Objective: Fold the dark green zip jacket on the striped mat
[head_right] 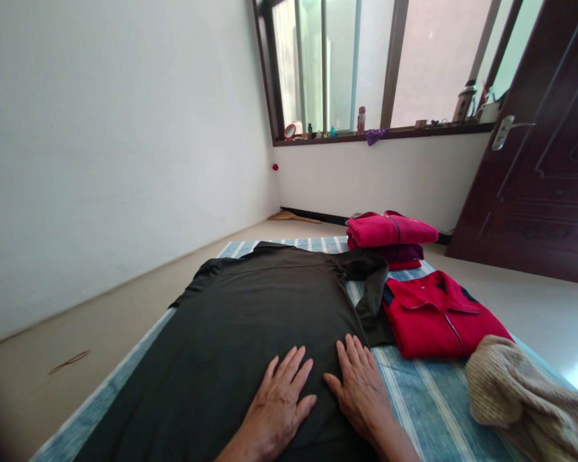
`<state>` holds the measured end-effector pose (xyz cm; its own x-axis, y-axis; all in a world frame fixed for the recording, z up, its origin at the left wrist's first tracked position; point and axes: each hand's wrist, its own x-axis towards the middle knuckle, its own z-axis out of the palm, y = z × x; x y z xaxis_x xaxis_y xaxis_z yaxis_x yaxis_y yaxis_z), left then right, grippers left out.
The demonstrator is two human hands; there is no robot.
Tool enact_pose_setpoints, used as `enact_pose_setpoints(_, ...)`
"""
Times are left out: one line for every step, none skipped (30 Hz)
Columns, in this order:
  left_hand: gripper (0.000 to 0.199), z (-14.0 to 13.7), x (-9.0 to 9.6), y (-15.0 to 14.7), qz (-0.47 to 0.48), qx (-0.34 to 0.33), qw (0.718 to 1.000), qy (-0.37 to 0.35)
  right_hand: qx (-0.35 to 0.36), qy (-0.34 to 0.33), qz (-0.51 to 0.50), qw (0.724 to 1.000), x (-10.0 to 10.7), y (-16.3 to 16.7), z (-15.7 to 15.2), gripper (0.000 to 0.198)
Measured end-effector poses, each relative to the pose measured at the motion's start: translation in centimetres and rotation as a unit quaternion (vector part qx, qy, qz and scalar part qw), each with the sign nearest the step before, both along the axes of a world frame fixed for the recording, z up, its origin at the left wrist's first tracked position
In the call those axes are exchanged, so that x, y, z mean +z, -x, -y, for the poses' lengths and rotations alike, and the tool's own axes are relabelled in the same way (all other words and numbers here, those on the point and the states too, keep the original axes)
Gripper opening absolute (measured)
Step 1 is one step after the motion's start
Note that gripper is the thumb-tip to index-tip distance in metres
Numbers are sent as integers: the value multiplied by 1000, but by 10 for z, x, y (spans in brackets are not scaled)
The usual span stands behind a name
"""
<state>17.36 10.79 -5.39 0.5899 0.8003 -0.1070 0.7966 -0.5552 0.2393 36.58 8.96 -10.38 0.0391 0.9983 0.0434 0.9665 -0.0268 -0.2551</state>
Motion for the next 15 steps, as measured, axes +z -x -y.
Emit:
enact_pose_setpoints(56, 0, 0, 0, 1, 0, 1000, -1, 1, -2, -1, 1000, 0, 0, 0, 69)
enact_pose_setpoints(56, 0, 0, 0, 3, 0, 1000, -2, 1, -5, -2, 1000, -1, 0, 0, 69)
enact_pose_setpoints(56, 0, 0, 0, 5, 0, 1000, -4, 2, -7, -3, 1000, -1, 0, 0, 69)
enact_pose_setpoints(55, 0, 0, 0, 6, 0, 1000, -6, 2, -9, -3, 1000, -1, 0, 0, 69)
enact_pose_setpoints(55, 0, 1, 0, 6, -1, 1000, -7, 1, -10, -4, 1000, -1, 0, 0, 68)
enact_pose_setpoints(56, 0, 1, 0, 5, -1, 1000, -6, 0, -11, -4, 1000, -1, 0, 0, 68)
enact_pose_setpoints(56, 0, 1, -1, 4, -1, 1000, -4, 0, -11, -4, 1000, -1, 0, 0, 68)
enact_pose_setpoints(56, 0, 2, -1, 2, -1, 1000, -3, 0, -11, -4, 1000, -1, 0, 0, 68)
enact_pose_setpoints(56, 0, 2, -1, 1, 0, 1000, -2, 1, -11, -4, 1000, -1, 0, 0, 68)
enact_pose_setpoints(56, 0, 2, -1, 0, 1, 1000, -1, 1, -11, -4, 1000, -1, 0, 0, 68)
enact_pose_setpoints(55, 0, 2, -1, 0, 2, 1000, -2, 2, -11, -3, 1000, -1, 0, 0, 68)
enact_pose_setpoints(55, 0, 2, -1, -1, 3, 1000, -3, 2, -11, -3, 1000, -1, 0, 0, 68)
enact_pose_setpoints(55, 0, 1, -1, -3, 4, 1000, -5, 2, -11, -3, 1000, 0, 0, 0, 68)
enact_pose_setpoints(55, 0, 1, -1, -6, 4, 1000, -6, 2, -10, -3, 1000, 0, 0, 0, 68)
enact_pose_setpoints(55, 0, 0, -1, -8, 4, 1000, -8, 1, -9, -4, 1000, 1, 1, 0, 68)
